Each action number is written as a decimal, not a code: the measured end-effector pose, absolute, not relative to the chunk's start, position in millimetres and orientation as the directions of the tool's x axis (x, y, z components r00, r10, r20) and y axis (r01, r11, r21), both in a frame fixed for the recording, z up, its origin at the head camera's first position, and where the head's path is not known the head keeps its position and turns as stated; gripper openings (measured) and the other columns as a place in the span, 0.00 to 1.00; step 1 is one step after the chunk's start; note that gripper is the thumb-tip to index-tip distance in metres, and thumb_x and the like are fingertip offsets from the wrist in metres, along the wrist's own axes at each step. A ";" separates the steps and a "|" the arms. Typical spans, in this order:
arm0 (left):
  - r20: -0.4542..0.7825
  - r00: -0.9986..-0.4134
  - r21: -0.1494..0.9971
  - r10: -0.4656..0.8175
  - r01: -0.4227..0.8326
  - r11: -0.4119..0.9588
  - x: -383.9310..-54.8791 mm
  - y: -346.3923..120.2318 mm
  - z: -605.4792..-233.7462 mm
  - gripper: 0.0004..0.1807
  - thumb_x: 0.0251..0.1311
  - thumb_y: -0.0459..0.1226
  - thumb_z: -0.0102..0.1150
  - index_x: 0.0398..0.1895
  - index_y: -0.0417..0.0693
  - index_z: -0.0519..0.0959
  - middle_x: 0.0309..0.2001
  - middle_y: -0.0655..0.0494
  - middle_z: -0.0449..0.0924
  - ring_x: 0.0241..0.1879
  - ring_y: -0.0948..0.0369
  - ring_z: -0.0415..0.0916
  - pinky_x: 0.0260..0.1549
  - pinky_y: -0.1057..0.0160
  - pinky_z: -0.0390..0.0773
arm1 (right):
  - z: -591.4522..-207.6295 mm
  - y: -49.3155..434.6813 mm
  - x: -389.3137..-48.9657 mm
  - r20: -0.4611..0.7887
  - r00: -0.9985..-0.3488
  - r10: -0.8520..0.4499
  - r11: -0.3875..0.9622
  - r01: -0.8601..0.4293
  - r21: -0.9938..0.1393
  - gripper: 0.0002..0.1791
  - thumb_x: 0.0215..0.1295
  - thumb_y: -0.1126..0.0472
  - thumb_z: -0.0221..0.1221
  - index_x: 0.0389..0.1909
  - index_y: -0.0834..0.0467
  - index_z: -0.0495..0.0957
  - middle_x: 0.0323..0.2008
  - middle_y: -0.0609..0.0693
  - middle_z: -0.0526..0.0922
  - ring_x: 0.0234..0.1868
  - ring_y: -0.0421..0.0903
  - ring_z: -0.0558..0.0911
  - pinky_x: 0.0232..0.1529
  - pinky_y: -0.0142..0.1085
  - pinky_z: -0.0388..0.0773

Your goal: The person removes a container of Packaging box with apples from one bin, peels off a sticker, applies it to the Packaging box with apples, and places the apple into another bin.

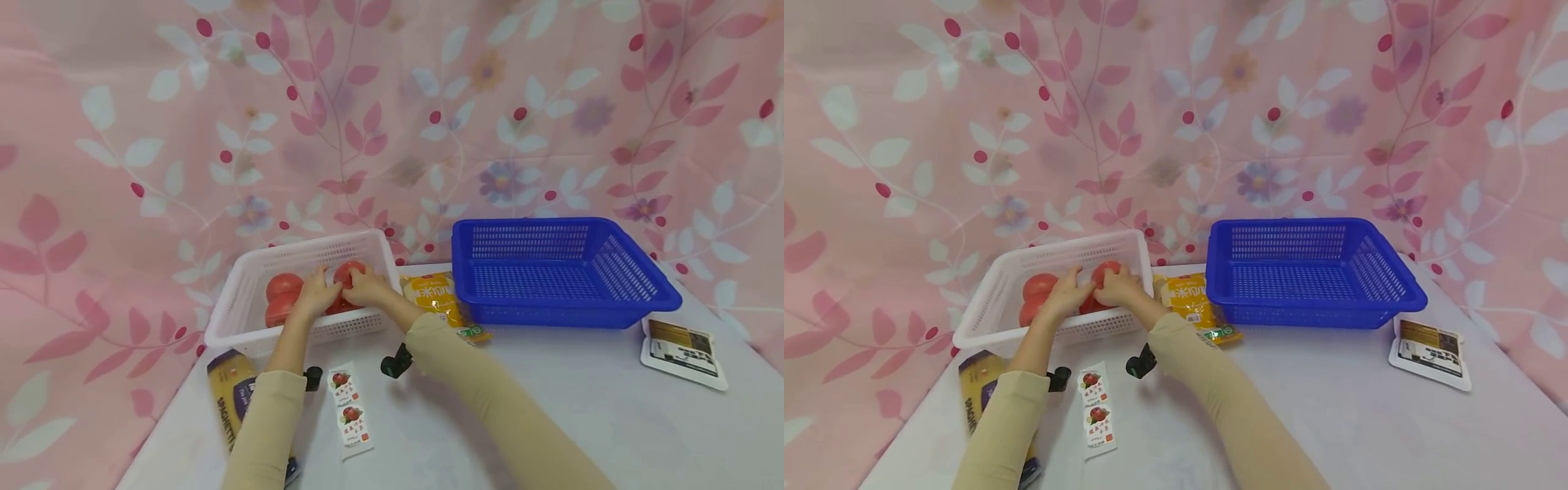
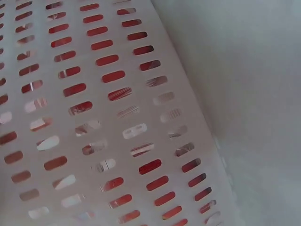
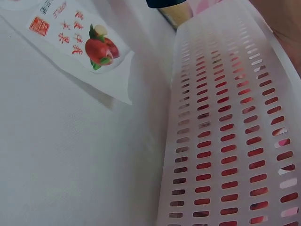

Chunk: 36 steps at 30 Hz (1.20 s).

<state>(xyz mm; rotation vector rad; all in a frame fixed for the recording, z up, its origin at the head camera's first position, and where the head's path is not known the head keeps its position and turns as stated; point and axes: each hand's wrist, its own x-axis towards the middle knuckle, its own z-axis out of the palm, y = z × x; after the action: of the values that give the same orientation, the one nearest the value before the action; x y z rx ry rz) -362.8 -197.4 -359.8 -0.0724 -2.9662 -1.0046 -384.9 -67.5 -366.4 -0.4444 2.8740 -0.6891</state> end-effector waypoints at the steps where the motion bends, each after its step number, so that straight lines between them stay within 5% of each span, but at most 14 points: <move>1: 0.023 -0.999 0.576 0.039 0.046 0.816 -363.2 -197.3 -360.1 0.31 0.65 0.41 0.43 0.66 0.31 0.52 0.64 0.32 0.54 0.65 0.40 0.49 0.59 0.42 0.54 | -366.3 -69.4 -384.6 -0.082 -0.945 -0.318 0.853 -0.247 -0.459 0.33 0.66 0.46 0.46 0.68 0.56 0.55 0.66 0.59 0.56 0.61 0.58 0.63 0.61 0.51 0.56; 9: 0.044 -0.998 0.410 0.049 0.062 0.910 -366.2 -194.6 -359.8 0.25 0.68 0.38 0.34 0.62 0.30 0.60 0.60 0.31 0.62 0.61 0.40 0.58 0.58 0.44 0.59 | -366.0 -71.1 -387.3 -0.062 -0.935 -0.348 0.846 -0.285 -0.450 0.36 0.66 0.43 0.45 0.70 0.53 0.50 0.69 0.58 0.48 0.66 0.58 0.56 0.64 0.51 0.50; 14: 0.032 -0.994 0.358 0.109 0.113 0.927 -369.3 -199.1 -364.1 0.23 0.70 0.36 0.31 0.63 0.31 0.59 0.61 0.30 0.59 0.62 0.40 0.56 0.59 0.45 0.57 | -371.7 -67.8 -390.9 -0.072 -0.929 -0.362 0.846 -0.295 -0.445 0.38 0.65 0.40 0.46 0.71 0.51 0.47 0.71 0.58 0.42 0.67 0.61 0.53 0.65 0.52 0.45; 19: 0.017 -0.988 0.368 0.151 0.146 0.918 -372.7 -201.9 -368.1 0.23 0.69 0.35 0.33 0.64 0.30 0.57 0.65 0.32 0.53 0.65 0.42 0.50 0.61 0.46 0.53 | -376.3 -65.6 -394.2 -0.097 -0.917 -0.387 0.835 -0.304 -0.458 0.39 0.65 0.40 0.45 0.72 0.51 0.45 0.71 0.59 0.38 0.68 0.61 0.49 0.66 0.52 0.40; 27: 0.056 -0.988 0.348 0.147 0.157 0.924 -376.3 -197.3 -372.8 0.19 0.65 0.30 0.40 0.57 0.29 0.62 0.58 0.34 0.65 0.58 0.43 0.63 0.56 0.48 0.63 | -378.6 -63.2 -395.3 -0.116 -0.893 -0.434 0.844 -0.358 -0.400 0.40 0.67 0.39 0.42 0.72 0.54 0.41 0.70 0.63 0.36 0.67 0.64 0.50 0.65 0.53 0.44; 36: -0.008 -0.973 0.486 0.231 0.198 0.851 -378.6 -207.5 -369.6 0.26 0.71 0.37 0.34 0.68 0.33 0.51 0.68 0.32 0.46 0.67 0.43 0.43 0.63 0.46 0.46 | -377.8 -64.3 -396.2 -0.129 -0.900 -0.417 0.843 -0.330 -0.425 0.39 0.66 0.39 0.41 0.72 0.50 0.40 0.71 0.60 0.34 0.68 0.64 0.47 0.65 0.54 0.42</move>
<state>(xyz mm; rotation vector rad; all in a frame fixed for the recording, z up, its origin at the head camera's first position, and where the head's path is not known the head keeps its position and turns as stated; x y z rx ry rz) -378.6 -207.5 -369.6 -0.3586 -3.0861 -0.7997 -396.2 -64.3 -377.8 -0.5754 2.8053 -0.5897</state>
